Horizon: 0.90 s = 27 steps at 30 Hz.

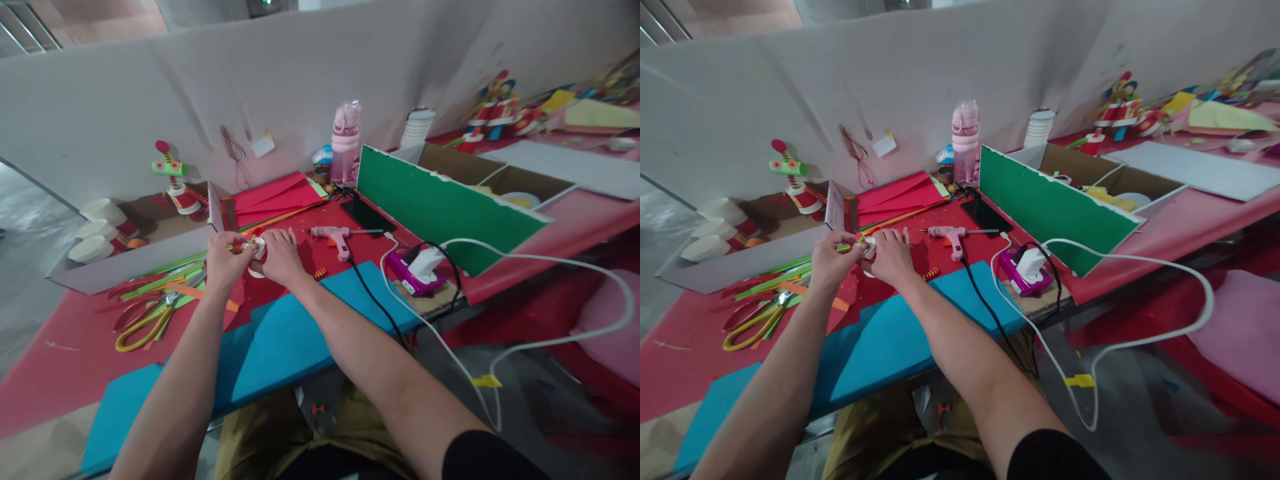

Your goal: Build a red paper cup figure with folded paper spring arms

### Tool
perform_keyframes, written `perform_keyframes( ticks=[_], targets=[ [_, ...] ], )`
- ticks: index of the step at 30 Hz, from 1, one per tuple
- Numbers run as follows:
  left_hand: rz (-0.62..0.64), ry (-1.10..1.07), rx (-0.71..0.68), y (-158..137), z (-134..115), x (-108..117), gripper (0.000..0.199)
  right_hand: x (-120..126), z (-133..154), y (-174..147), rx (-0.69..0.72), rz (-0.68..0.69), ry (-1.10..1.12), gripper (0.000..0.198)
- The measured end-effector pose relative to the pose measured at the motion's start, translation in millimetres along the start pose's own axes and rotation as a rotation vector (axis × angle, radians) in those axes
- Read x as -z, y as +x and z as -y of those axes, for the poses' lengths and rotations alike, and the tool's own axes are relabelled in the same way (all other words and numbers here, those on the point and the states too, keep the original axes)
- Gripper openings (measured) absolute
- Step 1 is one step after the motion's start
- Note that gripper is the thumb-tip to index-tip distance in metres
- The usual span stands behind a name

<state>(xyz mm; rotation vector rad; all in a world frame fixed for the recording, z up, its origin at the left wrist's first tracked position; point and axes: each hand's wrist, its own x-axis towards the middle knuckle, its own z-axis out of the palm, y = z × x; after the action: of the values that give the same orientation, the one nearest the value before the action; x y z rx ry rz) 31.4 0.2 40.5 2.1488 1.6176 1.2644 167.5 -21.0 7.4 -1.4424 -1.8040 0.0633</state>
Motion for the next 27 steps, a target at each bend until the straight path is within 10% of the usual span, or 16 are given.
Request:
perform_keyframes(
  ticks=[12,27],
  targets=[
    [-0.218,0.051,-0.402,-1,-2,25,0.024,-2,-2,0,0.025,-0.010,-0.002,0.048],
    [-0.084,0.196,-0.526,-6,-2,18,0.028,-1,0,0,0.015,-0.001,-0.008,0.039]
  ],
)
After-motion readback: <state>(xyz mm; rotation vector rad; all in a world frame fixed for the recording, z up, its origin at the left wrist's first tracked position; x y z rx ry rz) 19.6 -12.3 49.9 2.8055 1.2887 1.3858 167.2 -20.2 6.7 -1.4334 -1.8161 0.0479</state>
